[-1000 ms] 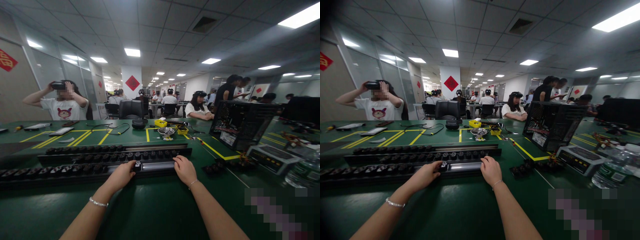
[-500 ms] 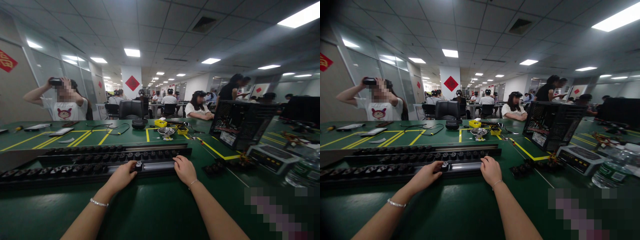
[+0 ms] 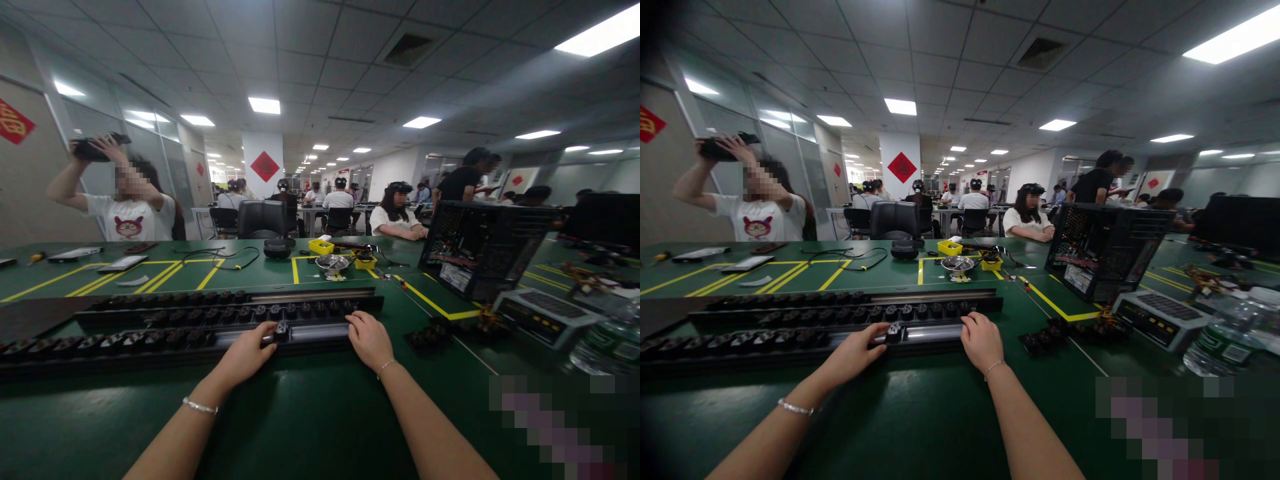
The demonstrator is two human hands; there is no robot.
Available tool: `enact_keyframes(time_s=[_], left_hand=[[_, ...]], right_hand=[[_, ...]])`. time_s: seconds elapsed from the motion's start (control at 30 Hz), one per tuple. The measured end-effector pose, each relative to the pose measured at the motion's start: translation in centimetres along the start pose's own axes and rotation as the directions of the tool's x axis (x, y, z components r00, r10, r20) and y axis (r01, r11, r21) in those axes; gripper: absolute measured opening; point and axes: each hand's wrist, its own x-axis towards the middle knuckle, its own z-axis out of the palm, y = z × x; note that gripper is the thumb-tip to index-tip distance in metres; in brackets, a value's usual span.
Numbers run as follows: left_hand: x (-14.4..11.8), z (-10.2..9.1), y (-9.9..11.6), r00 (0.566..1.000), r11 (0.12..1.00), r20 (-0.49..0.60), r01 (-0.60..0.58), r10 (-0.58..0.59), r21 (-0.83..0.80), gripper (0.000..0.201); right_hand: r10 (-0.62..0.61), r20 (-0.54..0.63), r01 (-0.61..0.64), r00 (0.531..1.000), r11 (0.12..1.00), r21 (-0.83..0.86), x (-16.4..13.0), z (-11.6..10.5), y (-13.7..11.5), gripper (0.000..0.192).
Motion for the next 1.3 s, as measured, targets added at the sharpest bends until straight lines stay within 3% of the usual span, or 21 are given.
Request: enact_keyframes(time_s=[0.23, 0.47, 0.7, 1.0, 1.3], left_hand=[[0.0, 0.0, -0.2, 1.0, 0.999, 0.01, -0.019, 0.019, -0.037, 0.046], [-0.1, -0.1, 0.0, 1.0, 0.999, 0.017, 0.013, -0.014, 0.031, 0.045], [-0.2, 0.1, 0.3, 0.999, 0.995, 0.044, 0.007, -0.011, 0.096, 0.045], [-0.3, 0.6, 0.4, 0.991, 0.97, 0.05, -0.13, 0.123, 0.203, 0.051], [-0.3, 1.3, 0.0, 0.983, 0.938, 0.033, -0.183, 0.182, 0.293, 0.055]], right_hand=[[-0.01, -0.02, 0.01, 1.0, 1.0, 0.005, -0.1, -0.1, 0.0, 0.036], [-0.005, -0.028, 0.005, 1.0, 1.0, 0.004, -0.1, 0.0, -0.1, 0.035], [-0.085, -0.168, 0.101, 0.982, 0.991, 0.088, -0.2, 0.4, -1.5, 0.03], [-0.344, 0.029, 0.326, 0.938, 0.91, 0.255, -1.6, 0.6, -8.2, 0.035], [-0.328, 0.133, 0.297, 0.935, 0.932, 0.206, -1.6, 0.9, -9.1, 0.038]])
